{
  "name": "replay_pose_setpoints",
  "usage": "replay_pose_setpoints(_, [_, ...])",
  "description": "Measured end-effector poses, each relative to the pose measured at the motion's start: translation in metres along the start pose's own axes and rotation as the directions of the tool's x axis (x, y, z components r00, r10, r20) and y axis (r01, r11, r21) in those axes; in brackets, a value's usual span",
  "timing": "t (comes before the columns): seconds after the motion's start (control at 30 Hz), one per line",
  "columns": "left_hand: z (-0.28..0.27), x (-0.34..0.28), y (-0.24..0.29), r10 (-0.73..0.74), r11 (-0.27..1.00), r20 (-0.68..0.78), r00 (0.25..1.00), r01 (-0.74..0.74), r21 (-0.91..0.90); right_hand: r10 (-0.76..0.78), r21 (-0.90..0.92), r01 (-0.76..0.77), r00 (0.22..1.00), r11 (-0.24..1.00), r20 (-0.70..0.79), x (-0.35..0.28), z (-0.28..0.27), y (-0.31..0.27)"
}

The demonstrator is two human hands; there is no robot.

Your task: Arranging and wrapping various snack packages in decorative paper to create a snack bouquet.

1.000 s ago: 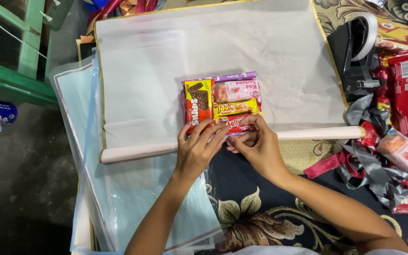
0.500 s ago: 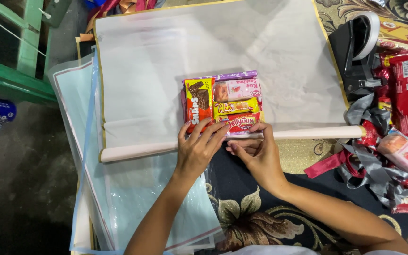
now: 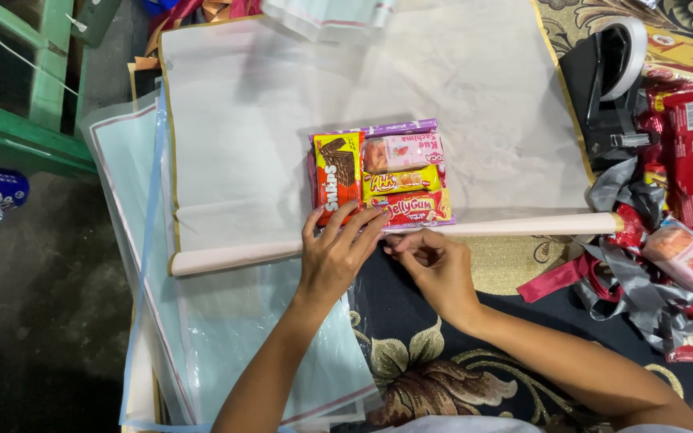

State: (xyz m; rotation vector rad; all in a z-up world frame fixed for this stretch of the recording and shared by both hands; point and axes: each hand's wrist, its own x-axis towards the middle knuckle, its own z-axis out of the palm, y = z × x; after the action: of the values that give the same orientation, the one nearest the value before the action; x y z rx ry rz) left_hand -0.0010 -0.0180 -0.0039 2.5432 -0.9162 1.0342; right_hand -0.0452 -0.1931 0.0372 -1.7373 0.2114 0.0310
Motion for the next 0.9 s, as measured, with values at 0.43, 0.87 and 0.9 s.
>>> replay_pose_setpoints(0.43, [0.004, -0.005, 0.0, 0.012, 1.0, -0.002, 1.0, -0.012, 0.002, 0.075, 0.154, -0.083, 0.995, 0.985, 0.062, 0.001, 0.003, 0.008])
replay_pose_setpoints(0.87, [-0.001, 0.0, -0.001, 0.01, 1.0, -0.014, 1.0, -0.01, -0.019, 0.093, 0.205, -0.114, 0.99, 0.972, 0.106, -0.017, 0.0, -0.002])
replay_pose_setpoints(0.9, [-0.001, 0.0, -0.001, 0.009, 1.0, -0.012, 1.0, -0.009, -0.028, 0.07, 0.175, -0.086, 0.993, 0.981, 0.094, -0.02, -0.001, -0.006])
